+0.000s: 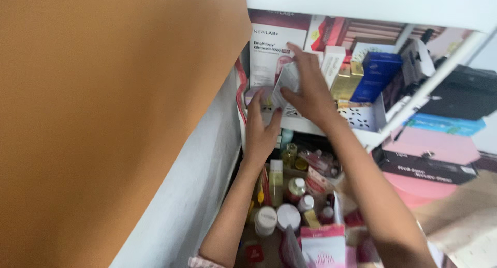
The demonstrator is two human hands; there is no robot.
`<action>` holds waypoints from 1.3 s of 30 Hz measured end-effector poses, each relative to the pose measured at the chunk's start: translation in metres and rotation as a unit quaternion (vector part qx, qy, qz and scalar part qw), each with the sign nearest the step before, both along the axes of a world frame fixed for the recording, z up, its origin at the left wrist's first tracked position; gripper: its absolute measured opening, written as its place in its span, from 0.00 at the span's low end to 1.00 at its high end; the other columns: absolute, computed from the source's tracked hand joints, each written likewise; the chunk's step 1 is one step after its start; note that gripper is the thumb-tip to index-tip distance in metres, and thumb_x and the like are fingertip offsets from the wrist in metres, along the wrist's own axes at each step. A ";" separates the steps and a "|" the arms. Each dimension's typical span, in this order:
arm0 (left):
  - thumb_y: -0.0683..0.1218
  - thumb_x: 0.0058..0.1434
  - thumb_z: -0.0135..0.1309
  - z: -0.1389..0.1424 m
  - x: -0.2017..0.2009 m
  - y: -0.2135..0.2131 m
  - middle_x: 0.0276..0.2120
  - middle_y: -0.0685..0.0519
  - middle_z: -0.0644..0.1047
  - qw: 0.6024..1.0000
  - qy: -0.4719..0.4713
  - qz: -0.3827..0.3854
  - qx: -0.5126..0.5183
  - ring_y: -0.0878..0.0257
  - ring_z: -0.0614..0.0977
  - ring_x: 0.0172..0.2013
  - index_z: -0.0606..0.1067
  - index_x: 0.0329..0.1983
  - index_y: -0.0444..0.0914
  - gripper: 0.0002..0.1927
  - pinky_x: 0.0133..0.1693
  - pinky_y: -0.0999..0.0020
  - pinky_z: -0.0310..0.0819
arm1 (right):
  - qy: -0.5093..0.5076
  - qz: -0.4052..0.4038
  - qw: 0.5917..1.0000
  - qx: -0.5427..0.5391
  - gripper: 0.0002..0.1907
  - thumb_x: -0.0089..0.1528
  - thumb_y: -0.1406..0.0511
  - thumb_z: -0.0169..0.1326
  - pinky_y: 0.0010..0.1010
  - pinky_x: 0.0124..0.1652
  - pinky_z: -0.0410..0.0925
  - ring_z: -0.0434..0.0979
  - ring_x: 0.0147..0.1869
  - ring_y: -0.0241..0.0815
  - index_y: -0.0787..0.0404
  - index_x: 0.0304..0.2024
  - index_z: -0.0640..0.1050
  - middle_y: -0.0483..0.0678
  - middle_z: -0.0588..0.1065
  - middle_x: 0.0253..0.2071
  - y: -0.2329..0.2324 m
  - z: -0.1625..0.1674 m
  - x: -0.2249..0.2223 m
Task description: The person sits on the bedroom floor in front of a white shelf filled with cosmetics and skincare products. They take items off the shelf, place them on the floor, turn boxes and bottles over in their hands, and place items back onto the shelf tiers.
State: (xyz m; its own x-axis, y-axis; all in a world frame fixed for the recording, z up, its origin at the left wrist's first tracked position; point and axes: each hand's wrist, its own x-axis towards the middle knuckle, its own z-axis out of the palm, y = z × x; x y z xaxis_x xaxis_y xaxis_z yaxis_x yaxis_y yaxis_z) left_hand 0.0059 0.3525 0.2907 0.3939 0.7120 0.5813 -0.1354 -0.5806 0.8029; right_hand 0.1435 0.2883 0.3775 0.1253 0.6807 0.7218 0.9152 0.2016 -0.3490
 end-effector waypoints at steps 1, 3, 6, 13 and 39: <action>0.47 0.66 0.56 0.012 -0.005 -0.009 0.68 0.38 0.66 1.000 0.011 -0.007 0.012 0.46 0.68 0.69 0.60 0.72 0.31 0.35 0.67 0.58 0.60 | -0.001 0.026 1.000 0.015 0.49 0.55 0.72 0.66 0.44 0.67 0.63 0.66 0.68 0.60 0.59 0.75 0.57 0.61 0.64 0.64 -0.023 0.012 -0.008; 0.50 0.64 0.60 0.035 -0.018 -0.033 0.69 0.39 0.65 0.998 0.037 -0.023 0.033 0.48 0.67 0.69 0.59 0.73 0.32 0.39 0.65 0.57 0.61 | -0.008 0.024 1.000 0.011 0.48 0.59 0.71 0.66 0.41 0.69 0.62 0.68 0.70 0.57 0.59 0.77 0.56 0.60 0.66 0.66 -0.075 0.031 -0.028; 0.49 0.64 0.62 0.054 -0.046 -0.083 0.68 0.43 0.67 0.979 -0.023 -0.201 -0.003 0.54 0.71 0.67 0.57 0.74 0.34 0.40 0.65 0.59 0.65 | 0.077 -0.006 0.996 -0.035 0.49 0.60 0.71 0.65 0.37 0.67 0.64 0.71 0.70 0.51 0.58 0.79 0.54 0.57 0.68 0.68 -0.162 0.044 -0.063; 0.44 0.66 0.60 0.006 -0.125 -0.228 0.56 0.51 0.81 0.896 0.140 -0.405 -0.117 0.63 0.81 0.53 0.71 0.67 0.37 0.26 0.55 0.66 0.77 | 0.180 -0.052 0.980 -0.061 0.47 0.64 0.74 0.63 0.37 0.73 0.63 0.69 0.74 0.49 0.57 0.78 0.51 0.61 0.68 0.70 -0.369 -0.003 -0.150; 0.44 0.65 0.54 -0.274 -0.172 -0.563 0.51 0.38 0.77 0.789 0.332 -0.514 -0.058 0.45 0.81 0.49 0.73 0.60 0.30 0.21 0.52 0.59 0.74 | 0.314 -0.656 0.684 -0.060 0.52 0.58 0.72 0.60 0.46 0.61 0.66 0.71 0.69 0.64 0.58 0.79 0.47 0.61 0.68 0.70 -0.597 -0.356 -0.308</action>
State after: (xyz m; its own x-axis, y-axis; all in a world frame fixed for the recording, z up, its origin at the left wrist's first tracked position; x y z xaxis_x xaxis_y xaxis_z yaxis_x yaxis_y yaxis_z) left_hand -0.1659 -0.2104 0.0170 0.9879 -0.1493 -0.0418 -0.0141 -0.3550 0.9348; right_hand -0.1647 -0.3086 0.0210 0.9443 -0.2660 0.1940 -0.0573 -0.7131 -0.6987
